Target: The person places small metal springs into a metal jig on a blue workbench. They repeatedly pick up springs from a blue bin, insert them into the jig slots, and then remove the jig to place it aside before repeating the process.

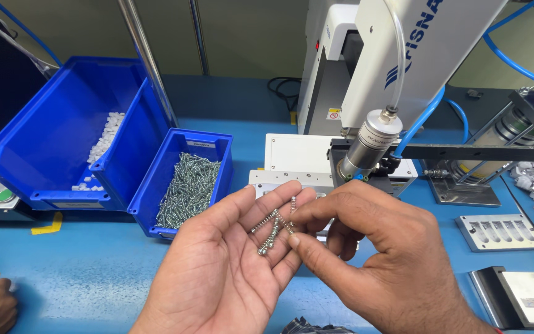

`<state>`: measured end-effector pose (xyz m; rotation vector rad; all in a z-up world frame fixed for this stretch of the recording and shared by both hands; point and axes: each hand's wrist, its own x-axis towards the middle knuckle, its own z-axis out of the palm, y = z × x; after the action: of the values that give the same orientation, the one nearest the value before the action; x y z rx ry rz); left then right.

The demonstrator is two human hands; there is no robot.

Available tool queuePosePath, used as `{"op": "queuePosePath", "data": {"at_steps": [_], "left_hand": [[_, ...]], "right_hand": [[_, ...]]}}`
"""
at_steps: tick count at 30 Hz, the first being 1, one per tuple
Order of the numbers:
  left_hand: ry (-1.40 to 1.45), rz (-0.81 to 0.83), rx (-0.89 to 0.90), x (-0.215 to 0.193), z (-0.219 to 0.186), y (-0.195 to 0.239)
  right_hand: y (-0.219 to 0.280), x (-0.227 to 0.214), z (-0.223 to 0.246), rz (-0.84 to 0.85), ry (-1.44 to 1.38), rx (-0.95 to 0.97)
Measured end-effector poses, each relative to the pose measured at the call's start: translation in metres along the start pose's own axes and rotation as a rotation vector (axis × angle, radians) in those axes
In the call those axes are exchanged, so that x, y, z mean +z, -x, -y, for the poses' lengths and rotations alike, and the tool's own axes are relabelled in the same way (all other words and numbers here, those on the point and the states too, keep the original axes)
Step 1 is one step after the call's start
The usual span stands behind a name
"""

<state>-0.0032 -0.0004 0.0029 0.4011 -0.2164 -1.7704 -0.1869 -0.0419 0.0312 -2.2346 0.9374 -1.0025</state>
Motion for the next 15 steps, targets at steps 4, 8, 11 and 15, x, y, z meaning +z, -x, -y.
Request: {"op": "queuePosePath", "data": {"at_steps": [4,8,11,15], "left_hand": [[0.019,0.088,0.008,0.000,0.001,0.000],[0.022,0.055,0.005,-0.002,0.001,0.000],[0.027,-0.001,-0.008,-0.005,0.002,0.000],[0.017,-0.060,-0.022,-0.013,0.005,0.001]], "right_hand": [[0.001,-0.001,-0.001,-0.006,-0.018,0.002],[0.003,-0.001,-0.004,0.011,-0.010,0.016],[0.004,-0.001,-0.007,0.041,0.088,0.021],[0.000,-0.002,-0.010,0.141,0.103,0.017]]}}
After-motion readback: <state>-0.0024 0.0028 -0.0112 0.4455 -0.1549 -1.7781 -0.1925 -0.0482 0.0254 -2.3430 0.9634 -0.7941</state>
